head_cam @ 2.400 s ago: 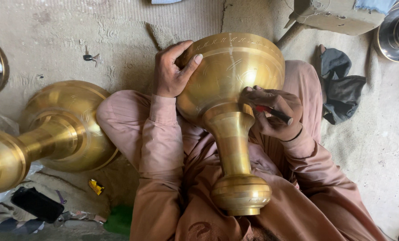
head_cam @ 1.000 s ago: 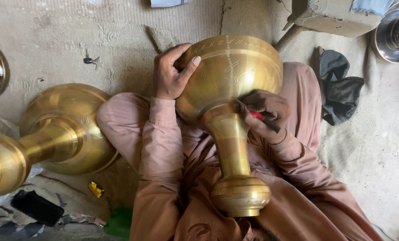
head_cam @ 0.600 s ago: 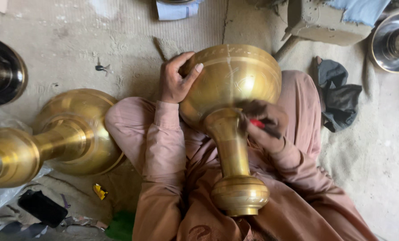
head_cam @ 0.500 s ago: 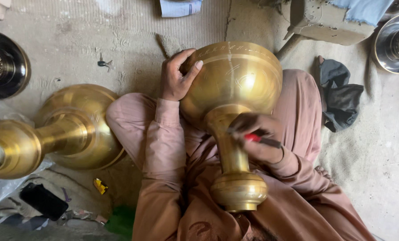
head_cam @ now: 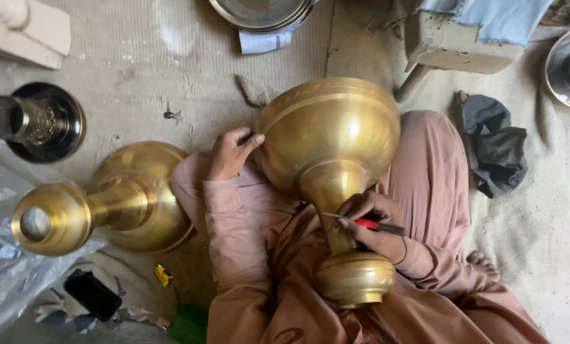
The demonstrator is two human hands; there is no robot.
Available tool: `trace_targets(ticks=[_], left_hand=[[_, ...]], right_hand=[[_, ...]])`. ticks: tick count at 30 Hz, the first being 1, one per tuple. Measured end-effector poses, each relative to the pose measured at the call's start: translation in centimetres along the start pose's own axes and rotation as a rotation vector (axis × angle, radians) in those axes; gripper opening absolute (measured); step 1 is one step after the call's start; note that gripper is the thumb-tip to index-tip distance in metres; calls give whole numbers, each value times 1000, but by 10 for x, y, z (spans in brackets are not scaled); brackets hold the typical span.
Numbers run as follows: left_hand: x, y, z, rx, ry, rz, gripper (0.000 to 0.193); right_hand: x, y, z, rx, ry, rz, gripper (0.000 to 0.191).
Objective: The person sits on the floor holding a large brass vase on their lap and engraves decorative patterns into its surface using a small hand engraving tool, steadying the vase with the other hand and rotating it to reach different areas.
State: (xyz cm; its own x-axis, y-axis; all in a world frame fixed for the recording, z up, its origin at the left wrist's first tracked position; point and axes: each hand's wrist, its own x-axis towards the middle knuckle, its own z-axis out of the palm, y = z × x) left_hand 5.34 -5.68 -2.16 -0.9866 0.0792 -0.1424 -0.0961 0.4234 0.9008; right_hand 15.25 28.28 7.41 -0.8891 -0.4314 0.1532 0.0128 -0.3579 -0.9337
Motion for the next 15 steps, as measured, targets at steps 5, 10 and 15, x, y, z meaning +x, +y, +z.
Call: trace_targets(ticks=[5,10,15], left_hand=[[41,44,36,-256,144,363,45],[41,54,39,-290,223,313,38],[33,48,39,-287,227,339,38]], right_hand=[[-21,8,-3,-83,98,-75,12],[9,18,-15,108,315,-46,12],[53,23,-33,-231,275,-143,13]])
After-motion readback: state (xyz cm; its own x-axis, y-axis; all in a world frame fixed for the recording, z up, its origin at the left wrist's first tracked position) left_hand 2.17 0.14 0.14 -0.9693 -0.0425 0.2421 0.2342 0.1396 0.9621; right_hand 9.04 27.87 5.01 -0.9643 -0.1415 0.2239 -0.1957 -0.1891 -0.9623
